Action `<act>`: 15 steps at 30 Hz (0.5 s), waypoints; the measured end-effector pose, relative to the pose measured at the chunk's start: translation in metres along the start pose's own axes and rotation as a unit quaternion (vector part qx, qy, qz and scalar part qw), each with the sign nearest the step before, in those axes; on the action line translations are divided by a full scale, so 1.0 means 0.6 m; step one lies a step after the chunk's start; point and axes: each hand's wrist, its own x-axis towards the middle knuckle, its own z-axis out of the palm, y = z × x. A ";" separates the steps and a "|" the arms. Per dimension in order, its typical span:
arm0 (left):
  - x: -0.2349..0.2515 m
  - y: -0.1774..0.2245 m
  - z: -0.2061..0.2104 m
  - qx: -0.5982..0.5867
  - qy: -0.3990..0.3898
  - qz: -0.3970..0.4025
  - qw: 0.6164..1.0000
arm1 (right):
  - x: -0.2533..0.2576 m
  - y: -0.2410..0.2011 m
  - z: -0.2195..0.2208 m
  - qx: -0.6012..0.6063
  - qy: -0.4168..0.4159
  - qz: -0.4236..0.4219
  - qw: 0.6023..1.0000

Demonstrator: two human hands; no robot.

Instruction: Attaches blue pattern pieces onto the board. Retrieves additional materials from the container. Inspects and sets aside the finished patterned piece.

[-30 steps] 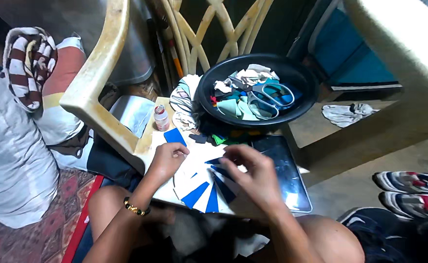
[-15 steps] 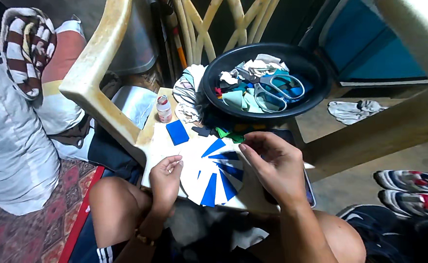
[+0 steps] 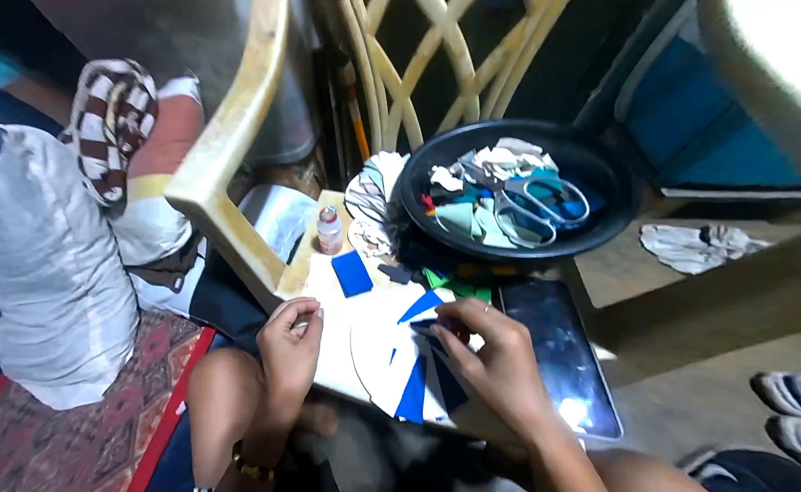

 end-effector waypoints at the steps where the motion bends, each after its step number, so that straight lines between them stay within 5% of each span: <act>1: 0.010 0.002 -0.005 0.004 0.007 -0.002 1.000 | 0.001 0.000 0.004 -0.001 0.001 -0.005 1.000; 5: 0.048 0.016 -0.007 0.039 -0.024 0.040 0.998 | 0.002 0.003 0.014 0.003 0.005 -0.010 1.000; 10: 0.095 0.005 0.027 0.086 -0.225 0.192 0.951 | -0.001 0.006 0.017 0.002 0.002 -0.017 1.000; 15: 0.127 0.029 0.046 0.188 -0.391 0.128 0.892 | 0.000 0.006 0.019 0.000 -0.004 -0.020 1.000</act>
